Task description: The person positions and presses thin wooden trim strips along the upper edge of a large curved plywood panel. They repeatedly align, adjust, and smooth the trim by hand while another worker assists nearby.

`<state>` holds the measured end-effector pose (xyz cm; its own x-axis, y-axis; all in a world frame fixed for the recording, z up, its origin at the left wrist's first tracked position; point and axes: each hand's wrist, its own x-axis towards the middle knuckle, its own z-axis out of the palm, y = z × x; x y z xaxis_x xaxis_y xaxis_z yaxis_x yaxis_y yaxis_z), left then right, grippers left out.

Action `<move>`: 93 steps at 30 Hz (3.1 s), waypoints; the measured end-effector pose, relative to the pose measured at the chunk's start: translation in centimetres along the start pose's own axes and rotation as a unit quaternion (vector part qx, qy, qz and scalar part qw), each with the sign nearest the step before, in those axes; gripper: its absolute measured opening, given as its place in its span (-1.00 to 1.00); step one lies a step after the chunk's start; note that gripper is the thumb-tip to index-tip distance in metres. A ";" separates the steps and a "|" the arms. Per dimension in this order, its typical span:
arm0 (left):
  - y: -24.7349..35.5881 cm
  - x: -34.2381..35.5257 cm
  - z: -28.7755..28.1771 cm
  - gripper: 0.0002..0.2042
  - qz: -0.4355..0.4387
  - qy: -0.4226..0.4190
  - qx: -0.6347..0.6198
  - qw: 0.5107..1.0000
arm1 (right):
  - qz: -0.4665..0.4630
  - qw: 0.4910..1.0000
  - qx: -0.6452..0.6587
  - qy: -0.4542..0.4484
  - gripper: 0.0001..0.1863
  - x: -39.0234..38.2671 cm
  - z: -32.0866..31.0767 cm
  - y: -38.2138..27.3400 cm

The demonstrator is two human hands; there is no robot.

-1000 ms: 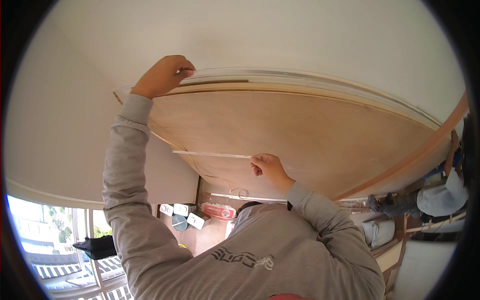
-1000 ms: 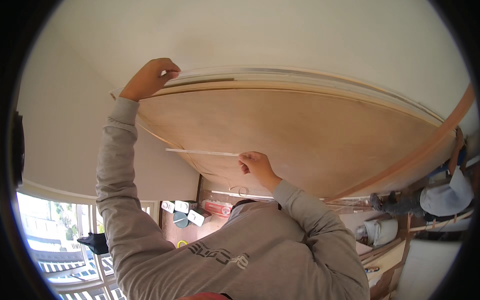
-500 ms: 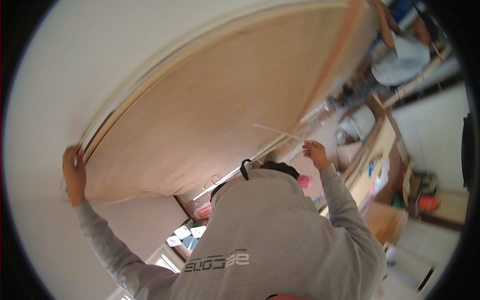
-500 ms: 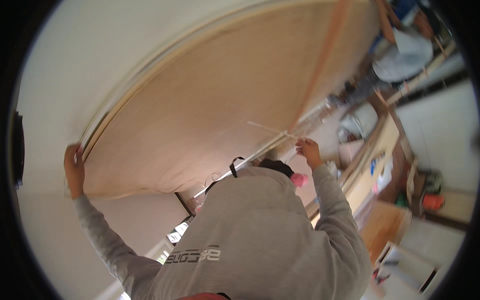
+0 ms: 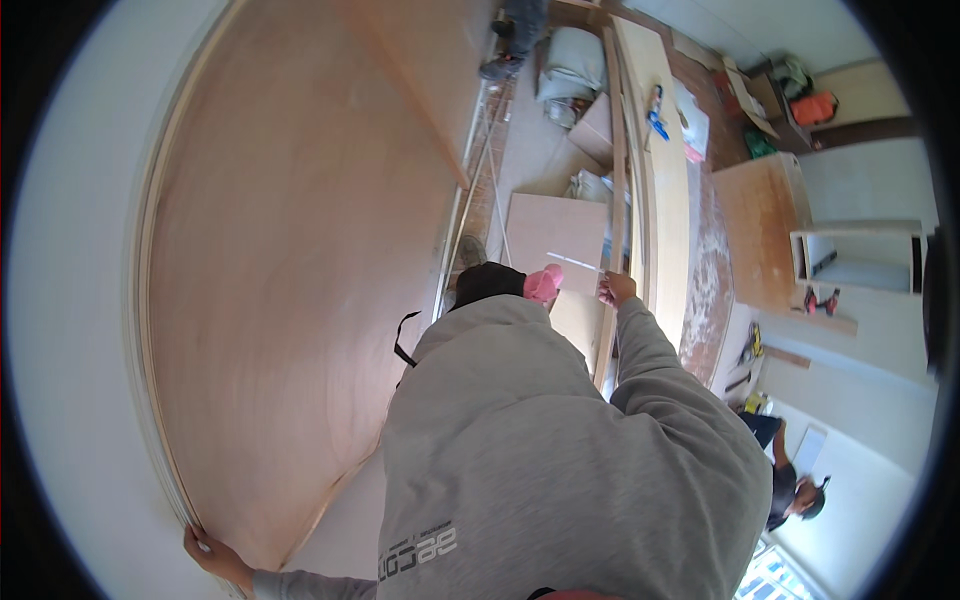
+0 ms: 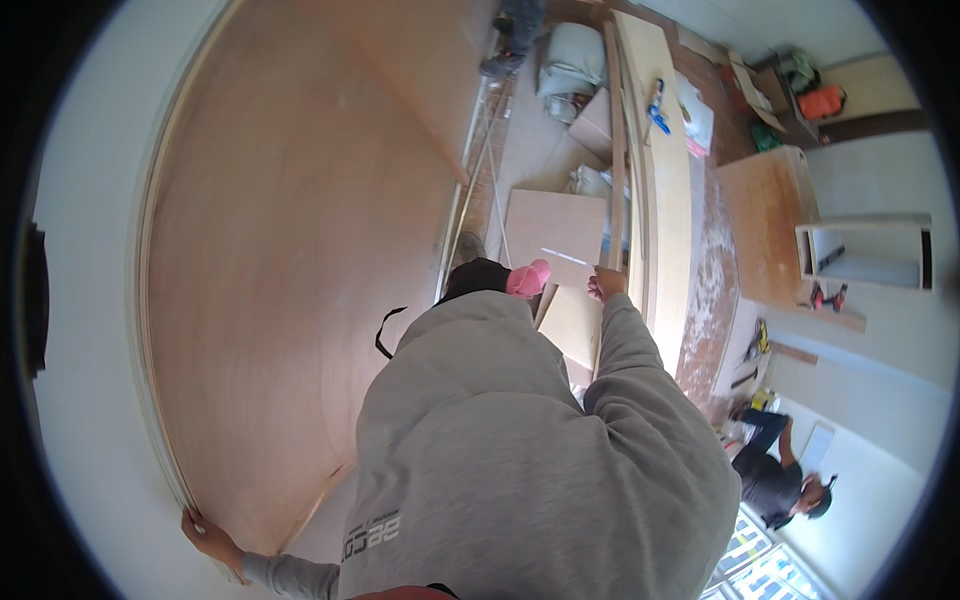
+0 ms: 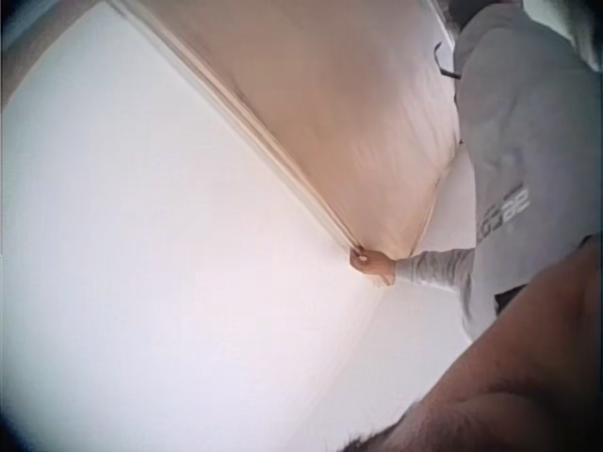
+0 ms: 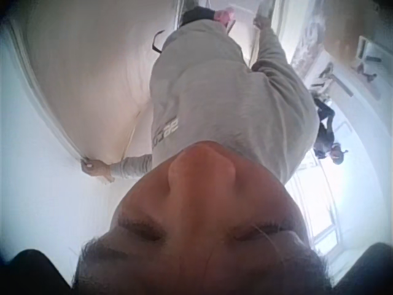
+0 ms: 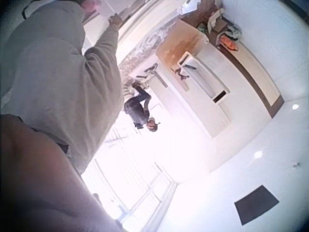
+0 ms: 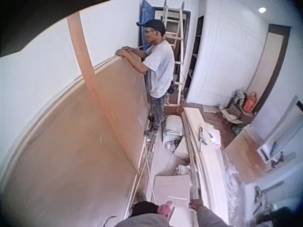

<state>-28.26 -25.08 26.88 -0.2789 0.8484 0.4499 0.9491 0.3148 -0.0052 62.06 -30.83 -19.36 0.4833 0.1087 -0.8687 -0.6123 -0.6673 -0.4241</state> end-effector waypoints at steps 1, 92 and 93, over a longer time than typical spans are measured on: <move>0.1 0.3 0.2 -0.73 0.006 0.001 0.008 1.000 | 0.005 1.000 0.015 0.011 -0.82 0.5 -1.0 1.4; 1.4 -5.7 -0.3 -0.91 -0.123 0.113 0.024 0.986 | -0.860 0.211 -0.167 -0.434 -0.85 -57.8 45.8 -10.0; 1.3 -5.9 -0.2 -0.92 -0.123 0.115 0.015 0.986 | -0.857 0.208 -0.166 -0.441 -0.85 -57.5 46.0 -9.6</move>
<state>-25.32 -29.82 24.41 -0.4557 0.6271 0.6317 0.8516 0.5137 0.1044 11.33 3.24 22.92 -0.5785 0.3922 0.7152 0.1348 0.9107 -0.3904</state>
